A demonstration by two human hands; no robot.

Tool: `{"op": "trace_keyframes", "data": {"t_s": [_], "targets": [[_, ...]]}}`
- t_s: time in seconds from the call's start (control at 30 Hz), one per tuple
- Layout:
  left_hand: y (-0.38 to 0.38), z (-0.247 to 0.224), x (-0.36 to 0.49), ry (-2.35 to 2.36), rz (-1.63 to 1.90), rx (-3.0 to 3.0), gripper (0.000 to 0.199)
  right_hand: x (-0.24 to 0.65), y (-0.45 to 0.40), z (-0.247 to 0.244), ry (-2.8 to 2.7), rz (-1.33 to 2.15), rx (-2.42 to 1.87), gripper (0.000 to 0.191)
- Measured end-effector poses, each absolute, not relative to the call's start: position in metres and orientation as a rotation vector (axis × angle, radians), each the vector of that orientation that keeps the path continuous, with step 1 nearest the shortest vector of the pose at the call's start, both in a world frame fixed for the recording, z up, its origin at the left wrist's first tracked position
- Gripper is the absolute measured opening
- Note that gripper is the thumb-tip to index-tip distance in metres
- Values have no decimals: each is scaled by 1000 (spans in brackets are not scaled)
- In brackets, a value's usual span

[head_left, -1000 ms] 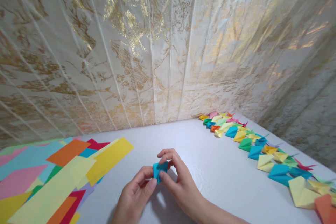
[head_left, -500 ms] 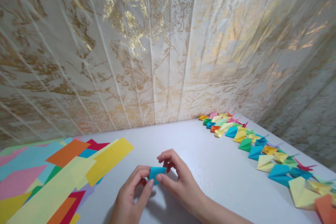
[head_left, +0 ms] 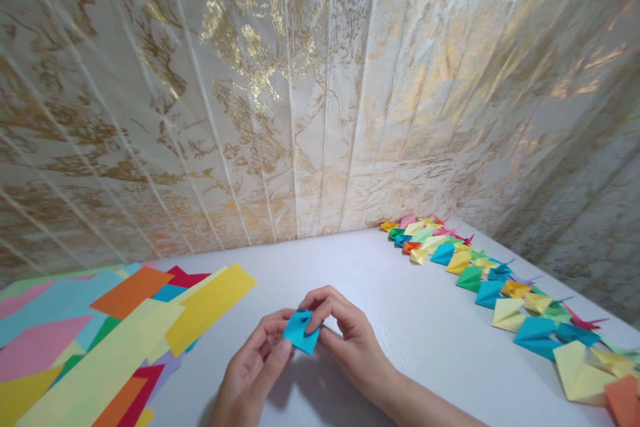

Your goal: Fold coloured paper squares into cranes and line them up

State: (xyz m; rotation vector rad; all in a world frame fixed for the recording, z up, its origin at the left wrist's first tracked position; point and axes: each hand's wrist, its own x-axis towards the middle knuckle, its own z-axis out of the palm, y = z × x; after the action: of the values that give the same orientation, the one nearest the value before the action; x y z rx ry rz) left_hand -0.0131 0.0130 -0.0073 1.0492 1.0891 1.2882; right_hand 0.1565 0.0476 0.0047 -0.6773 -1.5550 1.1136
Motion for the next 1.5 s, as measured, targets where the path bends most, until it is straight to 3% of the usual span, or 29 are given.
{"op": "trace_keyframes", "data": {"t_s": [0.27,0.5,1.17,1.5], "targets": [[18,-8,-14,1030,1289,1019,36,156,43,8,-1637,990,-841,38],[20,-15,-9,1011,1355,1079,32,152,36,15,-1631,1109,-871,0],[16,-12,-8,1014,1323,1149,31,144,34,13,-1509,1068,-923,21],[14,-7,-8,1062,1336,1195,35,148,36,13,-1596,1016,-808,10]]}}
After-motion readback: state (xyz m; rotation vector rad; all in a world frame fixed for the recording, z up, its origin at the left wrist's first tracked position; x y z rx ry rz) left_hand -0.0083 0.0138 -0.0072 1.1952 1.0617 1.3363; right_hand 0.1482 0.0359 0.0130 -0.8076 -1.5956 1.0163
